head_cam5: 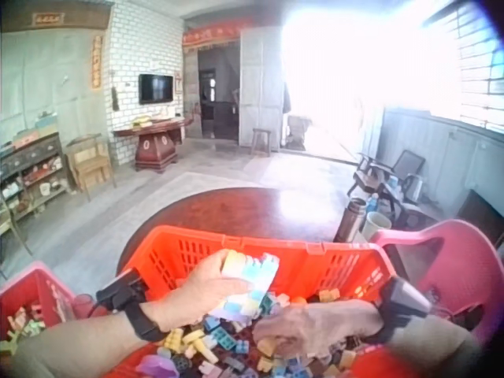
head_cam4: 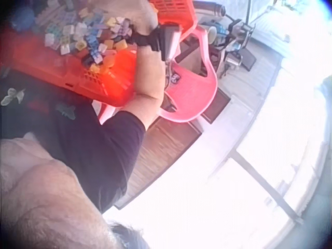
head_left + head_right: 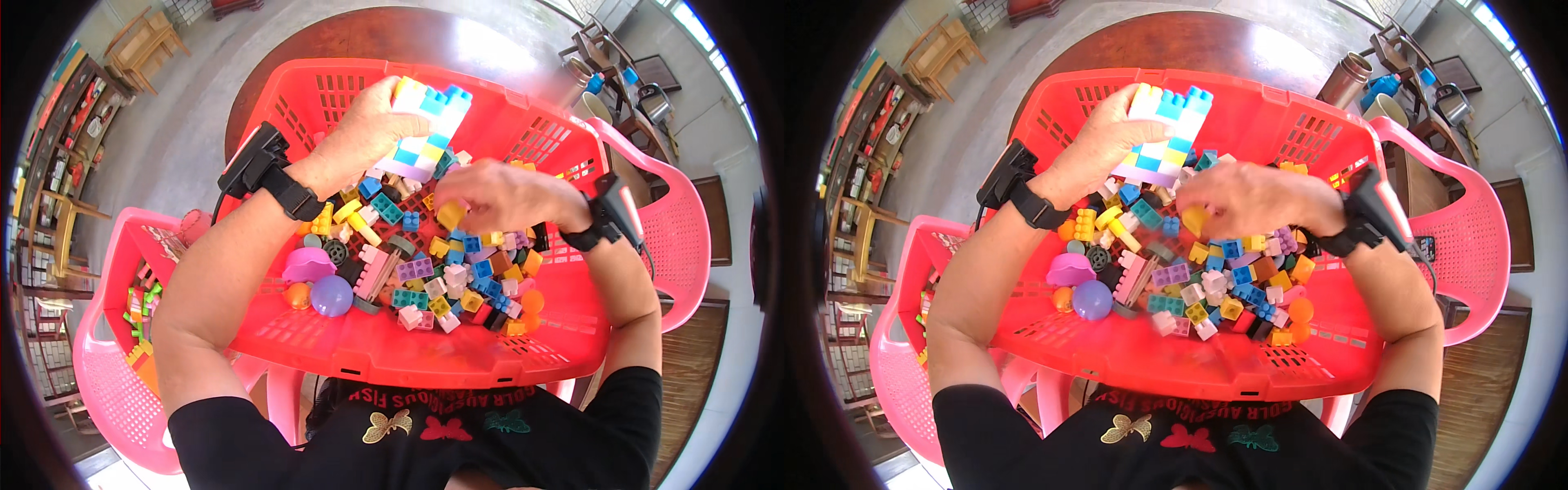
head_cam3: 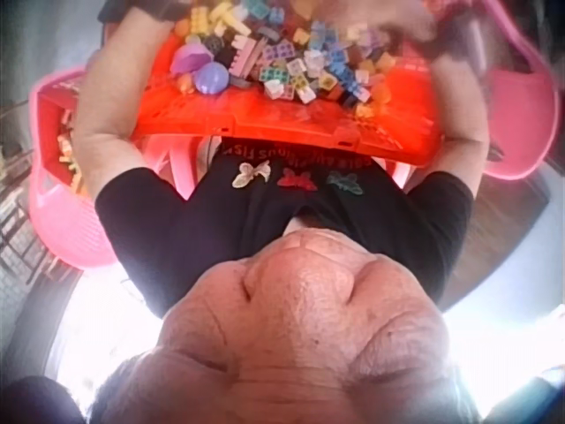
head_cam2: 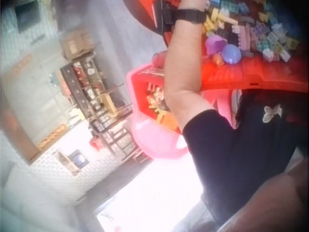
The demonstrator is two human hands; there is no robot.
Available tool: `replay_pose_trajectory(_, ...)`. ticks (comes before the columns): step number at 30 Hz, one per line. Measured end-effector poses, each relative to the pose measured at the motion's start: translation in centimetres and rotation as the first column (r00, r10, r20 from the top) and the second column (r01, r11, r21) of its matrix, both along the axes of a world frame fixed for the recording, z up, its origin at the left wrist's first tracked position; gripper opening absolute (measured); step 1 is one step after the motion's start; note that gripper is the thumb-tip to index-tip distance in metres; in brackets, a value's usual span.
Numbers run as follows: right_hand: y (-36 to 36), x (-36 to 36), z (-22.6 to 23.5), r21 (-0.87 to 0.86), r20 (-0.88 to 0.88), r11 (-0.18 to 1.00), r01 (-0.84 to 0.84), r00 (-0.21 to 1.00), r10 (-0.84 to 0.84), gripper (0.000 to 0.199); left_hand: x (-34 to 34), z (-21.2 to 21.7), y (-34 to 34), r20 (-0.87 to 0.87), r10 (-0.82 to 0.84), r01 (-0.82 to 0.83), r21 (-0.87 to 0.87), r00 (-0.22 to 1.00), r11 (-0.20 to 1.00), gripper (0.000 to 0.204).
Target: The person is assembling plastic toy building blocks from a basket.
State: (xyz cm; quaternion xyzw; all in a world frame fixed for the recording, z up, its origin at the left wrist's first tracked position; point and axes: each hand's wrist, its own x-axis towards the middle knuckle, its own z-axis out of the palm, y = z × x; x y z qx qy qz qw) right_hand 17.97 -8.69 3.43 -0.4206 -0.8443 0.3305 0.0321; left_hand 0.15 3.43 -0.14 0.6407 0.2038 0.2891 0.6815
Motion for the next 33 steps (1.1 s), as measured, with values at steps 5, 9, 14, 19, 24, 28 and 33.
replay_pose_trajectory(5,0.4,1.9,2.2,0.316,-0.336,0.907,0.279,0.927,-0.168,0.026,0.4,-1.0,0.6,-0.174,0.123,-0.030,0.458,0.977,0.889,0.037)
replay_pose_trajectory(9,0.9,2.6,1.5,0.411,-0.247,0.801,0.434,0.900,-0.360,0.027,0.3,-0.4,-0.4,-0.270,0.108,0.083,0.609,0.957,0.789,0.039)
replay_pose_trajectory(14,1.2,3.4,0.1,0.429,-0.189,0.848,0.309,0.949,-0.251,0.032,0.3,0.5,-1.6,-0.351,0.156,0.126,0.660,0.923,0.740,0.042)
replay_pose_trajectory(19,1.3,2.9,-0.5,0.357,-0.142,0.882,0.309,0.951,-0.276,0.030,0.3,0.2,-2.1,-0.378,0.137,0.166,0.667,0.915,0.726,0.042)
replay_pose_trajectory(24,1.4,2.3,-0.2,0.266,-0.190,0.860,0.436,0.898,-0.396,0.028,0.2,0.1,-1.9,-0.434,0.164,0.161,0.620,0.886,0.767,0.041)
replay_pose_trajectory(28,1.6,2.6,-1.0,0.118,-0.262,0.859,0.498,0.850,-0.457,0.027,0.0,0.2,-2.1,-0.455,0.152,0.180,0.607,0.878,0.774,0.036)
replay_pose_trajectory(33,1.7,2.3,-0.7,-0.124,-0.317,0.828,0.547,0.769,-0.555,0.023,-0.1,0.3,-2.0,-0.432,0.130,0.142,0.542,0.892,0.828,0.037)
